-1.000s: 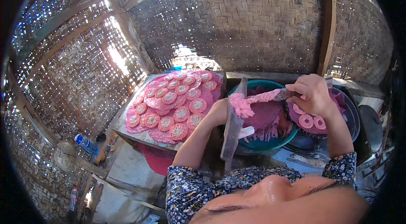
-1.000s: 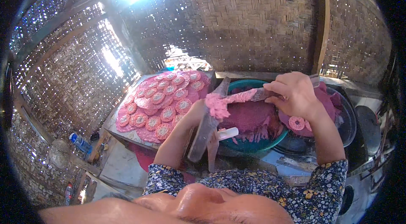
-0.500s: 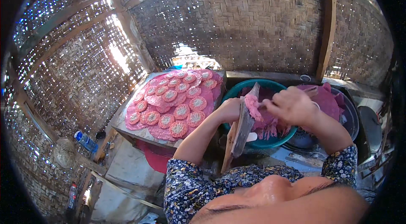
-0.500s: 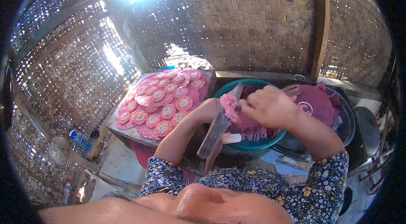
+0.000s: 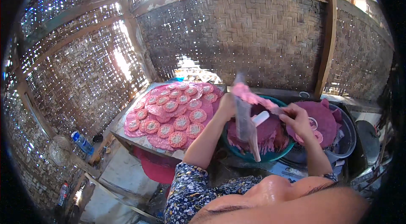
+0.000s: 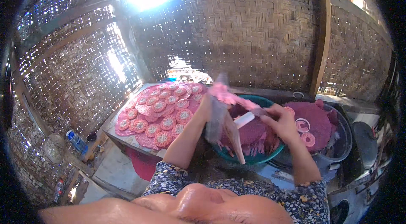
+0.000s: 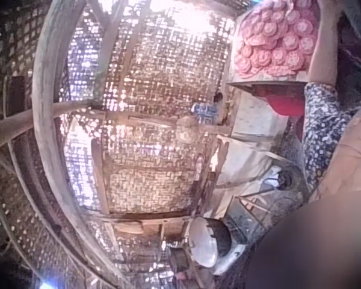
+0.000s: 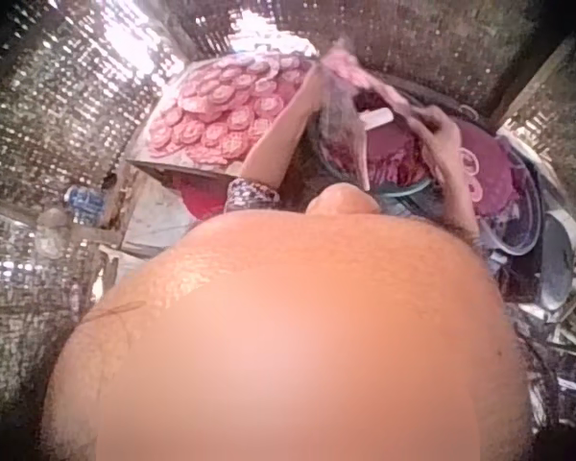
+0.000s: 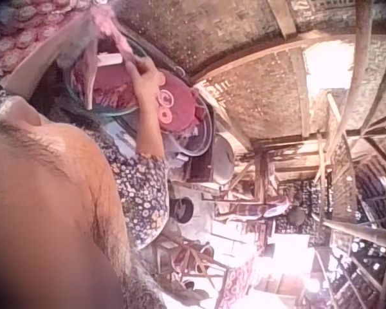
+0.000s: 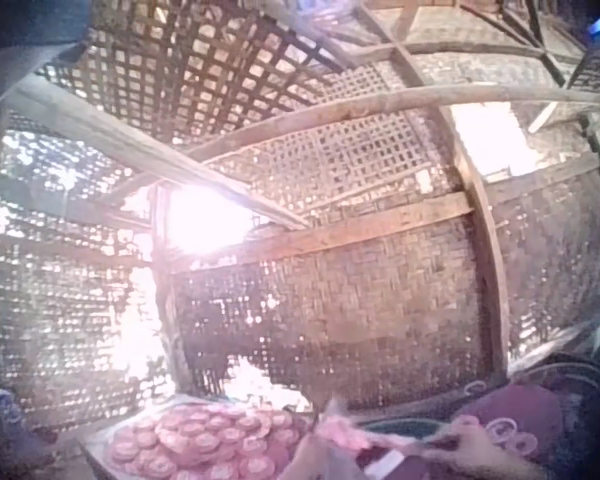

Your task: The person uses a wooden press to shape pink batter into circular patterns on a cloth-lined tray. They repeatedly scoop batter from a green basin, fill the press, and release the formed cakes onto the tray.

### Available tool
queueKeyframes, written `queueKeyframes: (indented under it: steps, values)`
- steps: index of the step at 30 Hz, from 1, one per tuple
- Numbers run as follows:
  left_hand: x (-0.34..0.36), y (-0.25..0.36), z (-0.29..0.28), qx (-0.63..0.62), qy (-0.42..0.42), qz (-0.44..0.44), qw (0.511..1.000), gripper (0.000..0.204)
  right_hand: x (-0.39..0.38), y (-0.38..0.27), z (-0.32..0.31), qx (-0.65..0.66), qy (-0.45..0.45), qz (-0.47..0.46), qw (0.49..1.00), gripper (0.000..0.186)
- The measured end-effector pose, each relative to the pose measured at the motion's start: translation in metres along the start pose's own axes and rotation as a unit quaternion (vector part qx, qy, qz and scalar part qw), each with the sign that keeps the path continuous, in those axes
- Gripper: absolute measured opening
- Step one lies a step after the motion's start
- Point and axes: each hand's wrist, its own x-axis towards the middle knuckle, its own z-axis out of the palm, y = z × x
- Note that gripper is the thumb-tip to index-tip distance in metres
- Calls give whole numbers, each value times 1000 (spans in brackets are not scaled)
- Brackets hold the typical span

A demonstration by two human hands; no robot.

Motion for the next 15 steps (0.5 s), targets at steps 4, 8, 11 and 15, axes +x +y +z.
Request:
queueKeyframes:
  steps: [4,8,11,15]
  values:
    - [12,-6,-8,52,-39,75,995,22,2,21,-13,42,79,10,996,24]
    - [7,-3,26,454,10,42,890,34,23,-8,14,-240,232,-198,921,26]
    - [2,-6,4,412,17,-9,911,34,11,-7,19,-256,185,-235,919,27]
    - [-2,-27,-3,302,108,-103,942,32,-4,-8,18,-128,123,-185,967,26]
